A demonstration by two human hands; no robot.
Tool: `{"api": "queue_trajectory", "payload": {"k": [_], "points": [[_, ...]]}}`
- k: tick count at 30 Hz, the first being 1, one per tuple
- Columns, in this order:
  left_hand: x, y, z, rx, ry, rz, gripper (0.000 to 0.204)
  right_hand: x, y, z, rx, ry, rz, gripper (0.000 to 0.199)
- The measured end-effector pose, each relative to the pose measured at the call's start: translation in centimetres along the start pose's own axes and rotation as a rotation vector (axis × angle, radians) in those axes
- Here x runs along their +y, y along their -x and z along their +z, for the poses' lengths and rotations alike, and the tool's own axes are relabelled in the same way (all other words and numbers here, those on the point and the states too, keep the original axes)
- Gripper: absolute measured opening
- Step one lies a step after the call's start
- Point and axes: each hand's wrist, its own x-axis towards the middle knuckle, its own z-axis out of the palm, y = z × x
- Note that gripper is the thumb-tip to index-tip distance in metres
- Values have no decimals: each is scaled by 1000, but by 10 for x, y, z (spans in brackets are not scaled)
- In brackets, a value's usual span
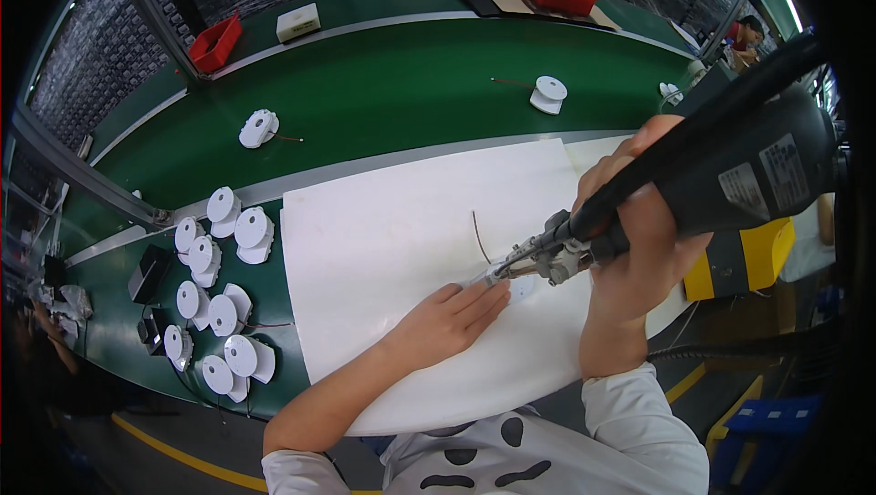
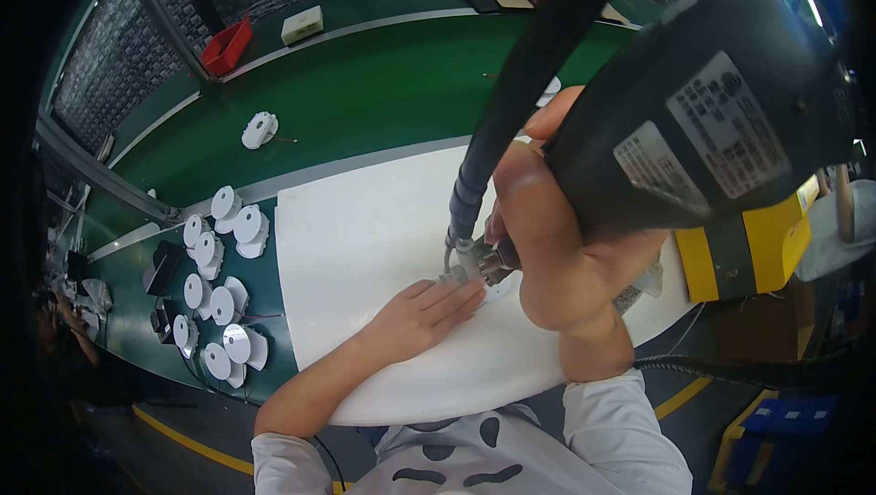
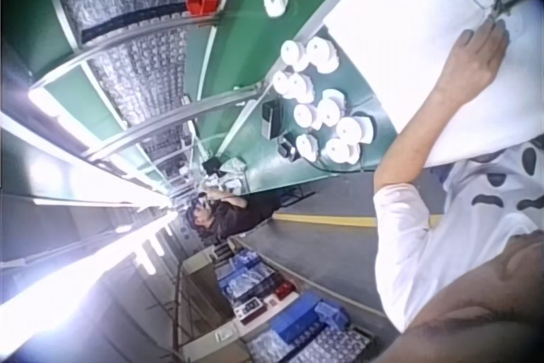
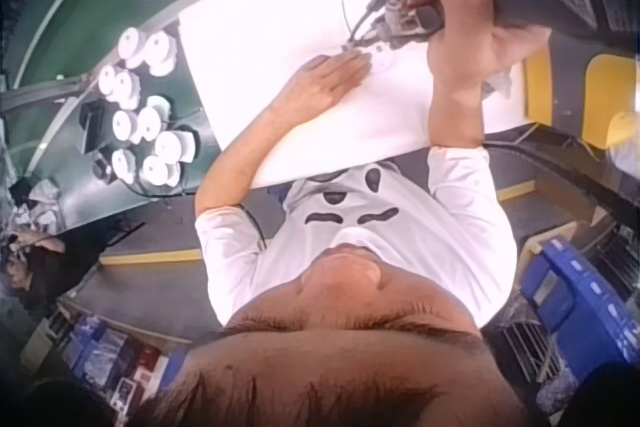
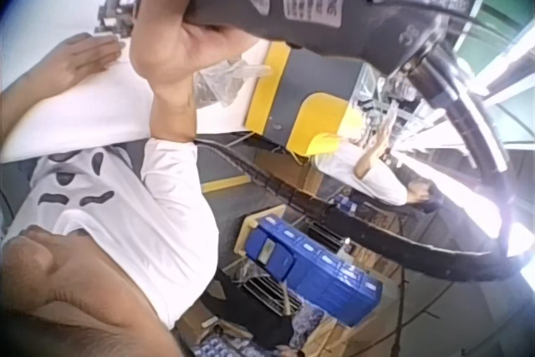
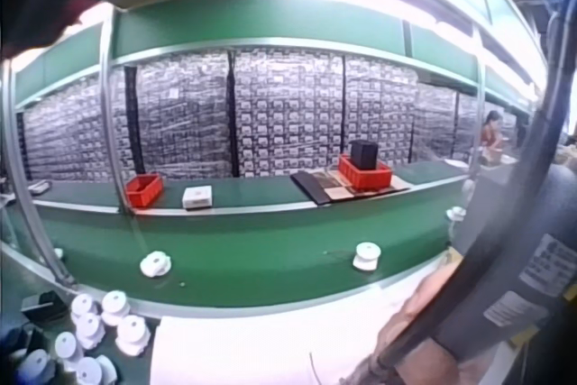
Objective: The person solders wires onto circular electronic components at an assembly line station. This is done using a soldering iron and soldering wire.
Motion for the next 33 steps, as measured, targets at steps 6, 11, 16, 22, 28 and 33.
{"api": "queue_trajectory", "payload": {"k": [6,11,16,22,28,33], "points": [[1,-1,-4,-52,7,-9,41,13,1,-4,-52,-34,-27,32],[0,6,0,-19,29,-21,37,14,18,1,61,81,24,34],[-43,1,23,5,8,-174,46,-6,-15,-28,232,-53,-178,35],[-194,-3,-3,74,-473,-727,66,-10,-22,-36,329,98,-195,28],[-296,54,-54,-291,-856,-843,16,-21,-17,-24,319,79,-86,30],[-279,43,-67,100,-551,-898,12,-24,-19,-26,346,79,-76,30]]}}
